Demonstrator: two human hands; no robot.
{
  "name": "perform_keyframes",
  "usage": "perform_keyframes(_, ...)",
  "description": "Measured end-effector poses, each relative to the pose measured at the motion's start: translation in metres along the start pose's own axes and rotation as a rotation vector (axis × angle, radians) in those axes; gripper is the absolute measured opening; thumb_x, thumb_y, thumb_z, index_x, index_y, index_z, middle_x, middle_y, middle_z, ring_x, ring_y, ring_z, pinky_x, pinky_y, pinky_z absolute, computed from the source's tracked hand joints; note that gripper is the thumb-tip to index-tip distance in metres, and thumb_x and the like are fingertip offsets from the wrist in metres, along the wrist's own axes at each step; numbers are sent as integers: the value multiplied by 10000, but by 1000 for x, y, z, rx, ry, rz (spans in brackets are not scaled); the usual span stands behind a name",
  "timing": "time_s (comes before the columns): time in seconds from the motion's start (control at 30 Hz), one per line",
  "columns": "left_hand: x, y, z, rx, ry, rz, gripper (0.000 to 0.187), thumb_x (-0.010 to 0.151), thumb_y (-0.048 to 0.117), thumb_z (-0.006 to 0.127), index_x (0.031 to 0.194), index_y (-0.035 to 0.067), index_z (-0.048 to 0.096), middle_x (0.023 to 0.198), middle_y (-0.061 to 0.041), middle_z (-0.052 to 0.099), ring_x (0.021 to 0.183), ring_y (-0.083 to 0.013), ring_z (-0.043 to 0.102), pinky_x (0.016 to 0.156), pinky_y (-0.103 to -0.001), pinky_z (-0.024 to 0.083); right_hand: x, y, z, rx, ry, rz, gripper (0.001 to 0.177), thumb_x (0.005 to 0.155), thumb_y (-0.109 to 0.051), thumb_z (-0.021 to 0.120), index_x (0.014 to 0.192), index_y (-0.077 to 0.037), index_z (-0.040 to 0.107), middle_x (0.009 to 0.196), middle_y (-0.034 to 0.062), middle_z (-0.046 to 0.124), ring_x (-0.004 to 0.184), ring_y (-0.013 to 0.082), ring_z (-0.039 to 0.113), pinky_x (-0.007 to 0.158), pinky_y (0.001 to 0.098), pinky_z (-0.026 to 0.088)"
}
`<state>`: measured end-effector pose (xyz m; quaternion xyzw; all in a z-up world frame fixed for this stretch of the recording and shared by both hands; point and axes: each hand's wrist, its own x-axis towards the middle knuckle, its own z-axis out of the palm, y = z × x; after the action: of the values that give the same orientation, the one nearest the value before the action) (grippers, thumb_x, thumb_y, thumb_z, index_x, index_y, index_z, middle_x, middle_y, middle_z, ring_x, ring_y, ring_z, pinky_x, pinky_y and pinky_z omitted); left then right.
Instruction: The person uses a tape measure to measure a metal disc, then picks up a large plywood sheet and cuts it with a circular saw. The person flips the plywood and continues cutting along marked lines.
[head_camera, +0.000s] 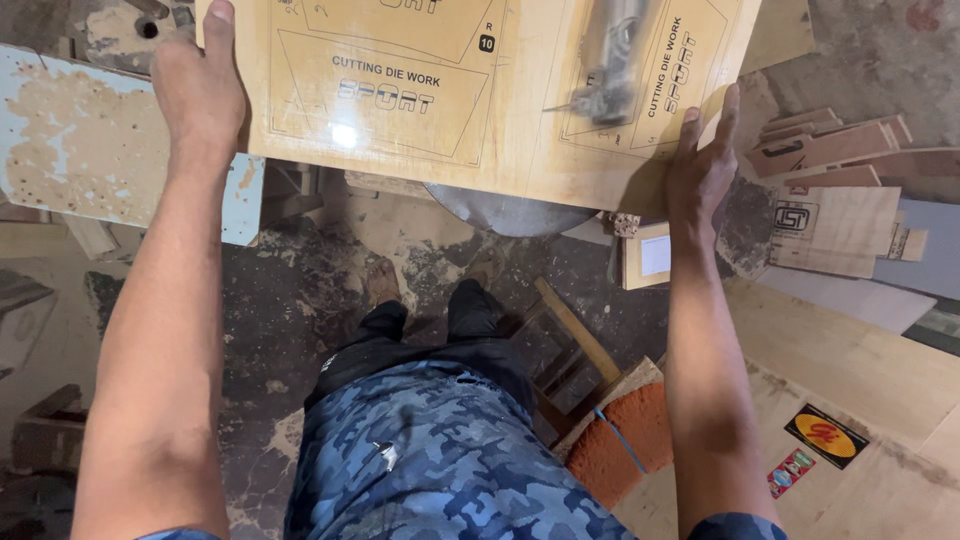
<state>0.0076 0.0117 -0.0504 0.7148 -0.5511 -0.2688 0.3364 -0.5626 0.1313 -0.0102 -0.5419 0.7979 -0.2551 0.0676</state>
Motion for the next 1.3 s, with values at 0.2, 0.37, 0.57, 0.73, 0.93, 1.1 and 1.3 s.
perform_keyframes(0.2, 2, -7, 3, 2, 31, 55, 588, 1112, 432, 555, 932, -108, 702, 746, -265, 674, 711, -402, 681, 697, -498, 498, 0, 0, -1, -4, 18, -38, 538, 1183, -362, 559, 1624, -163, 323, 1301, 276, 712, 1201, 416, 710, 977, 476, 581)
perform_keyframes(0.37, 4, -22, 9, 46, 46, 46, 588, 1111, 423, 583, 900, -116, 686, 732, -291, 648, 691, -435, 656, 686, -509, 487, -1, 8, 2, -5, 42, -76, 523, 1184, -345, 559, 1622, -169, 335, 1309, 270, 715, 1211, 419, 712, 984, 474, 588)
perform_keyframes(0.57, 7, -21, 9, 91, 73, 131, 540, 1122, 365, 602, 905, -123, 682, 809, -319, 665, 750, -504, 625, 696, -523, 486, -2, 11, 5, 18, 40, -16, 527, 1159, -335, 581, 1600, -160, 350, 1286, 264, 716, 1183, 404, 715, 969, 459, 593)
perform_keyframes(0.73, 3, -11, 3, 55, 56, 123, 494, 1124, 337, 599, 990, -132, 679, 805, -332, 666, 806, -518, 651, 706, -529, 490, -5, 1, 4, 26, 67, -36, 525, 1156, -344, 575, 1599, -162, 361, 1290, 269, 719, 1192, 416, 725, 964, 466, 591)
perform_keyframes(0.93, 1, -9, 5, 78, 75, 166, 478, 1115, 331, 637, 1000, -131, 688, 854, -342, 662, 858, -538, 650, 720, -541, 504, -6, -6, -1, -34, 33, 44, 549, 1145, -370, 562, 1602, -155, 346, 1284, 280, 702, 1176, 439, 699, 954, 477, 574)
perform_keyframes(1.1, 2, -11, 4, 56, 62, 91, 467, 1102, 339, 652, 987, -114, 662, 890, -322, 688, 888, -524, 662, 748, -530, 504, -7, -7, 1, -3, 25, 49, 542, 1145, -391, 547, 1596, -163, 351, 1323, 271, 693, 1205, 418, 706, 975, 469, 584)
perform_keyframes(1.3, 1, -14, 4, 22, 80, 147, 373, 1072, 262, 647, 1036, -109, 656, 944, -326, 699, 889, -526, 647, 748, -525, 505, -3, -4, 3, -26, 47, 13, 539, 1146, -379, 562, 1593, -155, 361, 1375, 285, 659, 1250, 448, 660, 1011, 483, 555)
